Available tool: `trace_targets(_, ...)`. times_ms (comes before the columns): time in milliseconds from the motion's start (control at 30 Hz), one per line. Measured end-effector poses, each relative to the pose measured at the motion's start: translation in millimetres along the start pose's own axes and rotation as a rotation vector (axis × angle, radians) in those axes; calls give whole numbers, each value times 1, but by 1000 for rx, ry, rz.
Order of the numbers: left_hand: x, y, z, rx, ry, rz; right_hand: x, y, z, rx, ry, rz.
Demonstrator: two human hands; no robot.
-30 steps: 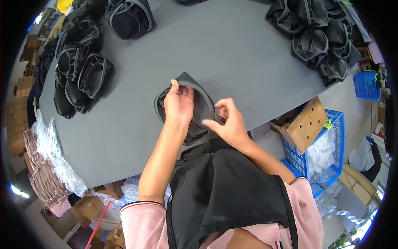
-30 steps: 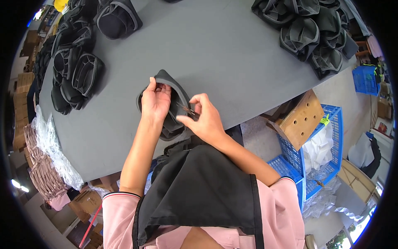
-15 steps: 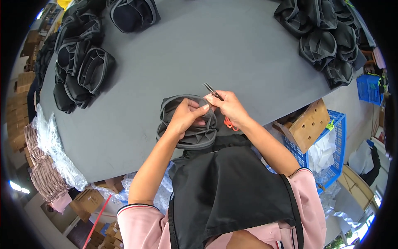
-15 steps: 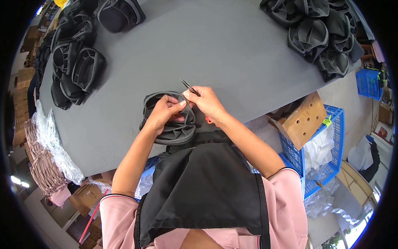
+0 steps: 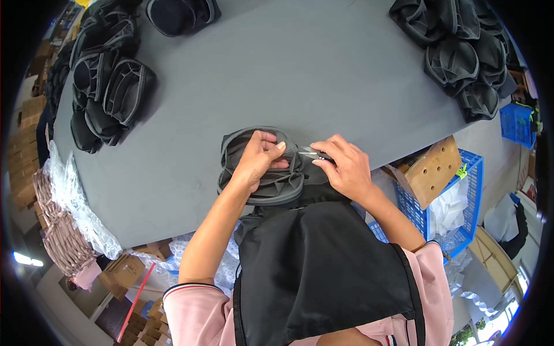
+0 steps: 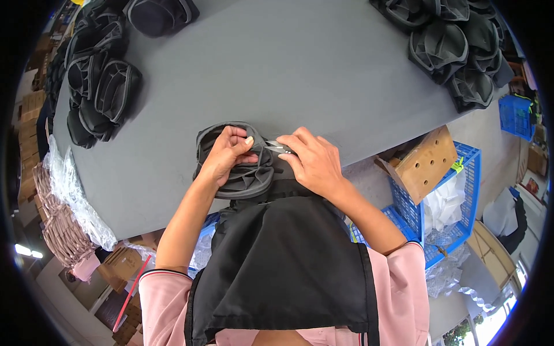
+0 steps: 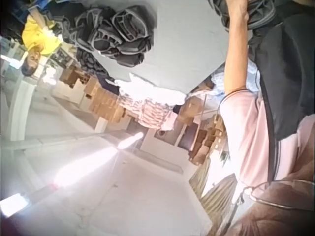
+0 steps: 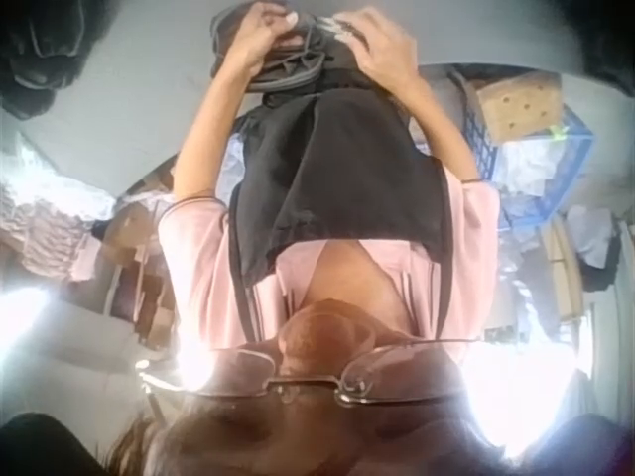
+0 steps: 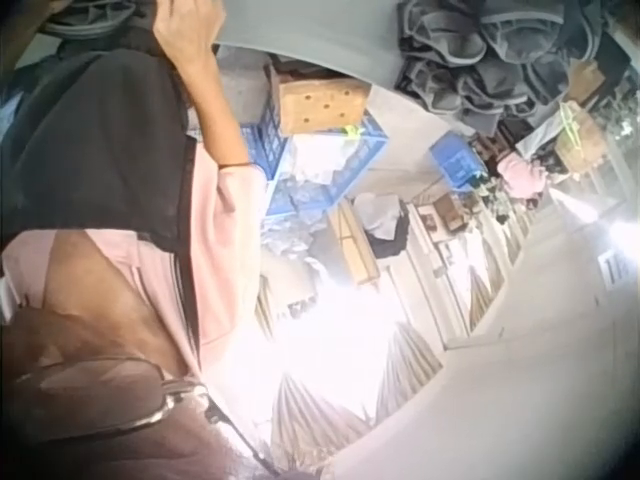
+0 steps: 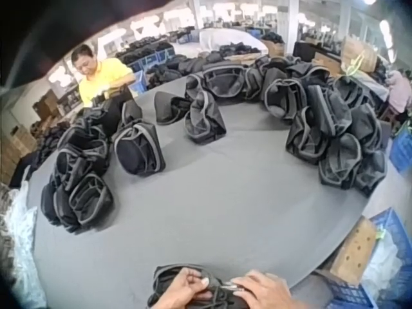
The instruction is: Inspecting and trimming loose threads from black soft-shell storage cases at a manufacturing table.
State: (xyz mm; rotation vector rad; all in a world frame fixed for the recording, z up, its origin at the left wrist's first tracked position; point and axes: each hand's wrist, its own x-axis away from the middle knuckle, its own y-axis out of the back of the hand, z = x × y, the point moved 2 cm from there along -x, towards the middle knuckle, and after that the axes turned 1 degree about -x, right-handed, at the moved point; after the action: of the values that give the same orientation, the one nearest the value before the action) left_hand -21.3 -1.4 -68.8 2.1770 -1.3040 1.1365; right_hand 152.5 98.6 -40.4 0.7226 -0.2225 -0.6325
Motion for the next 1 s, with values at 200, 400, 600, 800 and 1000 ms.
trace_targets(200,1,1,1,17,13,5,-15,-3,2,111,168,4)
trace_targets(400,0,1,-1,5,15,7,-20,-4,-4,151,283,27)
trace_targets(600,1,0,1,3,13,11,-20,-9,-8,59,207,22)
trace_targets(800,33,-3,-20,-849,-86,-242,4,-17,-21,-837,-509,15)
trace_targets(1000,45,-21,-7,-1076,-324,-151,4,-63,-18,-706,-572,197)
